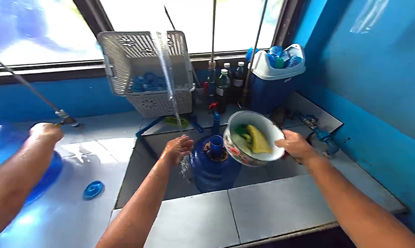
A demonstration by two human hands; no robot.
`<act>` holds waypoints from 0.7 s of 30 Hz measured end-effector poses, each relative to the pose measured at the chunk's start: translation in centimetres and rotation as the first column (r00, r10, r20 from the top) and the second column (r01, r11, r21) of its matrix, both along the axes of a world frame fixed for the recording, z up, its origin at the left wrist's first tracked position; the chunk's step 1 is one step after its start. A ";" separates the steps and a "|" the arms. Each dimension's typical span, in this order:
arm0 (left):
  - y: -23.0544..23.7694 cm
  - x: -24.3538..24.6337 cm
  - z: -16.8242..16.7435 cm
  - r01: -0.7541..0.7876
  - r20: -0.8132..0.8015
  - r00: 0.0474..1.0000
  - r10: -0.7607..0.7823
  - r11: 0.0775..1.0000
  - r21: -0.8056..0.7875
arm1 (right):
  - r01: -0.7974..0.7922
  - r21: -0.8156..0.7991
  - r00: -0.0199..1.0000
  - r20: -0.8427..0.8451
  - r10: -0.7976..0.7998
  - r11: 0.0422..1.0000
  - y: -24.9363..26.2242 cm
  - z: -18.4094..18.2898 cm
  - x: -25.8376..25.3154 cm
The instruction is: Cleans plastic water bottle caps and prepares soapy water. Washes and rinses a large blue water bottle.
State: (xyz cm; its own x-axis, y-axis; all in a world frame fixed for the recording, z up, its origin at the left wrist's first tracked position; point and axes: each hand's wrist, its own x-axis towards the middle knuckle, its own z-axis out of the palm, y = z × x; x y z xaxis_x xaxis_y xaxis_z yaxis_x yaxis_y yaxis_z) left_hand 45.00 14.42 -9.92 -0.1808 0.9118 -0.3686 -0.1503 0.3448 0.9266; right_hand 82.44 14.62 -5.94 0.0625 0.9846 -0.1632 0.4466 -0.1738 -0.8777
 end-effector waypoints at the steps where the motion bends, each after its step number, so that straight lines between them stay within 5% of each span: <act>1: -1.1 0.1 0.5 0.081 0.000 0.997 -0.081 0.997 0.012 | -0.054 0.011 0.998 -0.016 0.054 0.998 1.5 0.7 -3.3; 4: -3.8 0.4 1.4 0.246 0.078 0.964 -0.255 0.963 0.112 | -0.177 0.044 0.984 0.022 0.176 0.983 5.7 1.2 -12.3; 10: -2.4 -1.9 -1.7 -0.191 0.469 0.879 0.083 0.964 0.186 | -0.331 -0.026 0.942 0.049 0.332 0.943 7.7 -2.1 -22.5; 14: -1.9 -2.5 -5.1 -0.198 0.528 0.844 0.089 0.968 0.153 | -0.463 0.172 0.883 0.177 0.435 0.870 6.1 -3.1 -18.5; 17: -1.9 -1.8 -7.3 -0.193 0.511 0.852 0.113 0.976 0.106 | -0.438 0.427 0.892 0.319 0.321 0.791 4.8 -6.4 -11.2; 21: -2.3 -1.3 -9.5 -0.174 0.489 0.865 0.115 0.982 0.076 | -0.277 0.326 0.905 0.404 0.132 0.904 1.6 -12.6 -0.7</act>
State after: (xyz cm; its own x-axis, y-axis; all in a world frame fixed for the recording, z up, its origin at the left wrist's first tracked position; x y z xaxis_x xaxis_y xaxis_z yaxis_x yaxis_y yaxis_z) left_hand 43.74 12.13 -19.42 -0.1410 0.9302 -0.3390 -0.6263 0.1814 0.7582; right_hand 81.75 16.26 -18.58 -0.1640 0.9646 0.2063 0.7349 0.2590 -0.6268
